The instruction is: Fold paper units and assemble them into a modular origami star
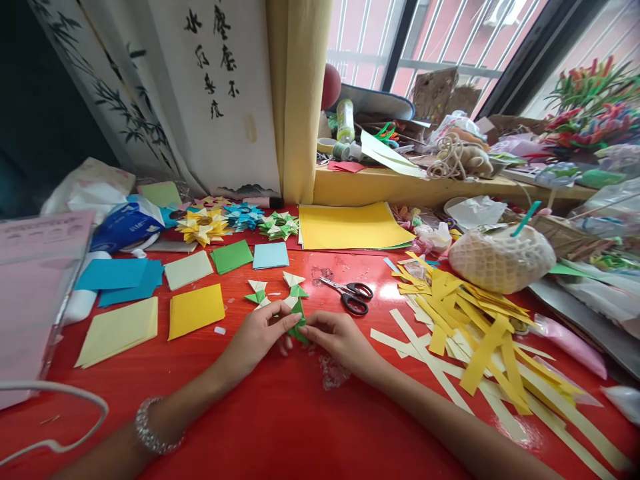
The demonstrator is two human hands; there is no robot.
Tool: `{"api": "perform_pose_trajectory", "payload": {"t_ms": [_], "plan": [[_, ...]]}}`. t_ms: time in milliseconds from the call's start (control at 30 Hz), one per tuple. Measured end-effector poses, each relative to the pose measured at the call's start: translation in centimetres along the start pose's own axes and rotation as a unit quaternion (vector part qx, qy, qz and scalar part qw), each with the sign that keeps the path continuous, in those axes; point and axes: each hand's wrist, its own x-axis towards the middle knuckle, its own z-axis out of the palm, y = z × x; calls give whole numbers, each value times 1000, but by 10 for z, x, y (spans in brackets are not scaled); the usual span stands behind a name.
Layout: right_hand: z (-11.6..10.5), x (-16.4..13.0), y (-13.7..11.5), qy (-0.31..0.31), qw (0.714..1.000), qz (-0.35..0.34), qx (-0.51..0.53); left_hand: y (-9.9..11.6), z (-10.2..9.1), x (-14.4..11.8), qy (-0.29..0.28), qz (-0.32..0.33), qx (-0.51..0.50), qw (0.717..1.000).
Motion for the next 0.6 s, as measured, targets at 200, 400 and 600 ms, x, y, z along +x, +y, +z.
{"api": "perform_pose_trajectory", "payload": {"t_ms": [200, 400, 600], "plan": [[-1, -2, -4, -6, 999, -23, 39, -2, 1, -3, 6, -23, -24, 999], [-1, 0, -3, 12, 995, 4, 100, 0, 2, -4, 26, -4, 37, 999], [-2, 1, -1, 32, 990, 17, 136, -2, -6, -4, 117, 313, 339, 879]]}}
